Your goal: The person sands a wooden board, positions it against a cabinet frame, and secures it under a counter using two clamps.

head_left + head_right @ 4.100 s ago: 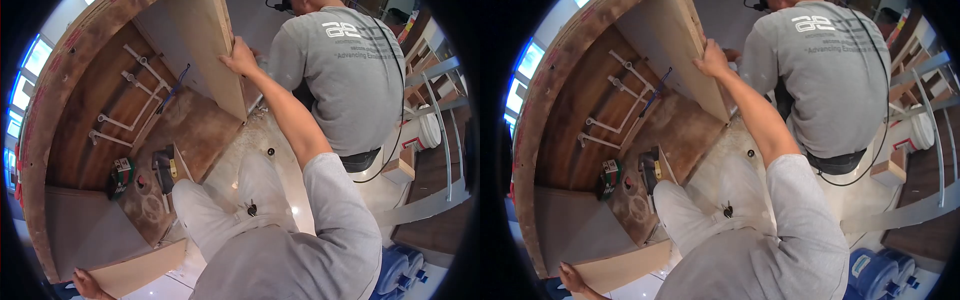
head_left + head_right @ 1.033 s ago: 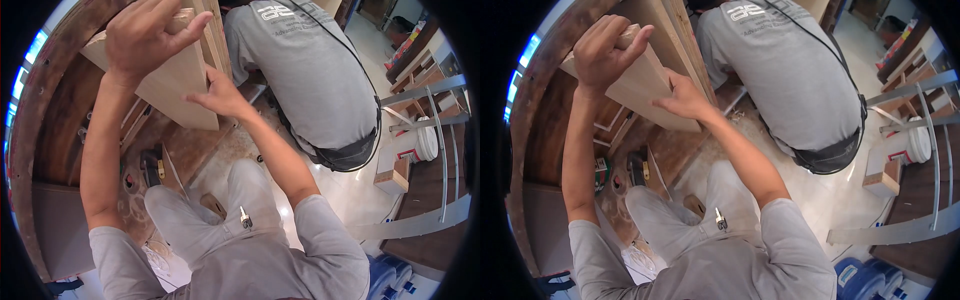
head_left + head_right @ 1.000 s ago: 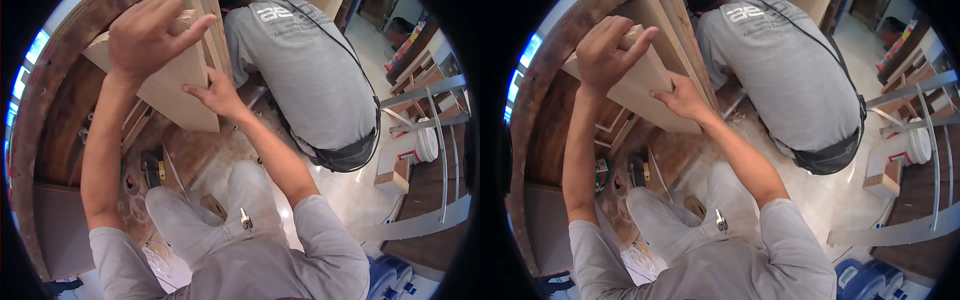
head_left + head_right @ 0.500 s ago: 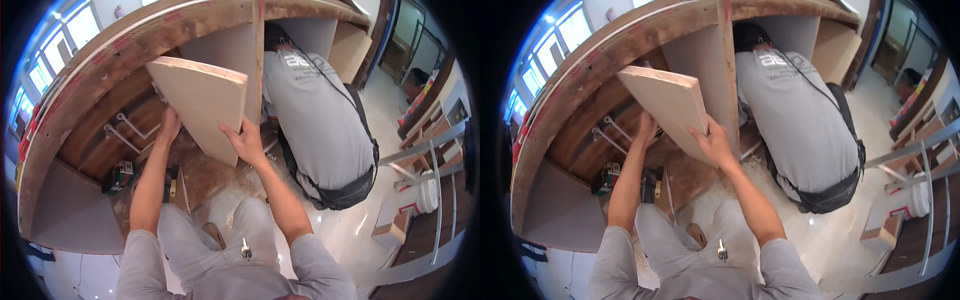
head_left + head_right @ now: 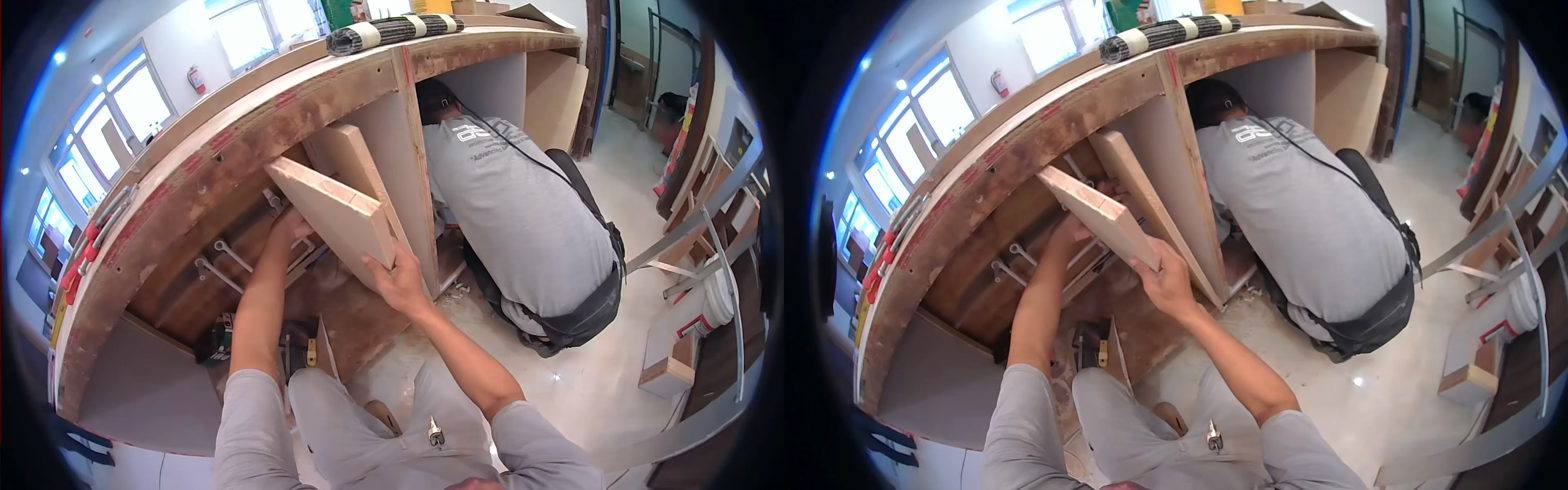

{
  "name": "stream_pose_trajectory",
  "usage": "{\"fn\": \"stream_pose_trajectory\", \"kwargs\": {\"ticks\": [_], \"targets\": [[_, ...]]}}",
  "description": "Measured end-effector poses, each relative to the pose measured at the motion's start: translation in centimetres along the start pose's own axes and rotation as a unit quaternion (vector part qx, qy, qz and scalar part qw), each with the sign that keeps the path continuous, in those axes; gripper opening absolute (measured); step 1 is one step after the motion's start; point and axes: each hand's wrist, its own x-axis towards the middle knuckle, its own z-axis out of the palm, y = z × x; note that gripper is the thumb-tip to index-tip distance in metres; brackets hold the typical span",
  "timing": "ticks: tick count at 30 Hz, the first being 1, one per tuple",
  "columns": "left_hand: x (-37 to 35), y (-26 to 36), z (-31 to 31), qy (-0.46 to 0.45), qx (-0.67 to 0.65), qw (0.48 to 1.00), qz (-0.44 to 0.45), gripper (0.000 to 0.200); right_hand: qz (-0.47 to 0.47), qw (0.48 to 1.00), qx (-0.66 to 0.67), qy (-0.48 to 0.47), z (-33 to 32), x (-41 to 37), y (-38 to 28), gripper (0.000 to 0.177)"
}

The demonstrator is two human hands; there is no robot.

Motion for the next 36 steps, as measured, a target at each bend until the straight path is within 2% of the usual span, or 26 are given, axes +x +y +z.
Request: {"fn": "stream_pose_trajectory", "kwargs": {"ticks": [1, 3, 4, 5, 9, 11, 13, 14, 15, 16, 17, 18, 20, 25, 28, 31, 34, 36], "targets": [[-0.2, 1.1, 2.7, -0.02, -0.007, 1.0, 0.008, 0.064, 0.013, 1.0, 0.01, -0.003, 0.3, -0.3, 0.3, 0.04], [0.5, 2.3, 4.7, 0.011, -0.023, 0.999, -0.039, 0.061, -0.083, 0.996, -0.037, 0.011, 1.6, -1.7, 0.2, 0.043], [0.8, 2.5, 5.3, -0.007, -0.014, 0.999, -0.03, 0.06, -0.091, 0.996, 0.011, 0.01, 2.2, -2.4, -0.2, 0.046], [0.9, 2.6, 5.9, -0.023, -0.005, 0.999, -0.023, 0.059, -0.132, 0.991, -0.017, 0.015, 2.3, -2.9, -0.5, 0.048], [1.7, 2.3, 6.1, -0.002, 0.001, 1.0, -0.029, 0.057, -0.116, 0.992, -0.033, 0.029, 1.2, -4.1, -1.6, 0.045], [2.6, 1.9, 5.9, 0.008, -0.003, 1.0, -0.003, 0.056, -0.092, 0.995, -0.027, 0.034, 0.2, -4.9, -2.0, 0.042], [3.3, 1.9, 7.5, 0.076, 0.05, 0.996, 0.025, 0.056, -0.051, 0.998, -0.024, 0.036, -1.2, -5.9, -2.7, 0.038], [3.6, 1.5, 8.1, 0.079, 0.093, 0.992, 0.045, 0.057, -0.041, 0.997, -0.051, 0.047, -2.0, -6.1, -3.4, 0.031], [5.5, 0.0, 6.8, 0.106, 0.186, 0.974, 0.073, 0.068, -0.017, 0.996, -0.058, 0.062, -2.8, -6.7, -3.9, 0.029], [6.2, -1.0, 6.6, 0.079, 0.175, 0.978, 0.077, 0.075, 0.009, 0.995, -0.066, 0.076, -3.6, -7.3, -4.3, 0.028], [6.9, -1.9, 6.3, 0.092, 0.219, 0.967, 0.093, 0.078, 0.031, 0.993, -0.074, 0.089, -4.1, -7.6, -4.7, 0.027], [6.2, -1.5, 8.8, 0.111, 0.275, 0.948, 0.114, 0.08, 0.04, 0.988, -0.02, 0.145, -4.3, -7.7, -5.1, 0.02], [5.5, -0.5, 13.0, 0.143, 0.341, 0.916, 0.154, 0.085, -0.012, 0.988, -0.019, 0.152, -5.8, -8.3, -6.6, 0.027], [7.5, 1.5, 14.1, 0.208, 0.394, 0.872, 0.202, 0.12, -0.082, 0.965, 0.016, 0.247, -8.9, -8.6, -7.1, 0.046], [5.6, 3.3, 18.1, 0.242, 0.418, 0.855, 0.186, 0.129, -0.102, 0.97, -0.047, 0.218, -12.4, -8.4, -7.9, 0.045], [5.8, 2.9, 20.6, 0.296, 0.474, 0.8, 0.217, 0.123, -0.133, 0.961, -0.073, 0.233, -14.7, -7.7, -8.3, 0.041], [5.7, 3.5, 21.6, 0.264, 0.504, 0.819, 0.076, 0.13, -0.123, 0.963, -0.03, 0.238, -15.9, -7.0, -8.5, 0.036], [7.5, 2.8, 19.6, 0.254, 0.539, 0.799, 0.081, 0.138, -0.119, 0.97, -0.02, 0.212, -17.6, -7.1, -8.2, 0.032]]}}
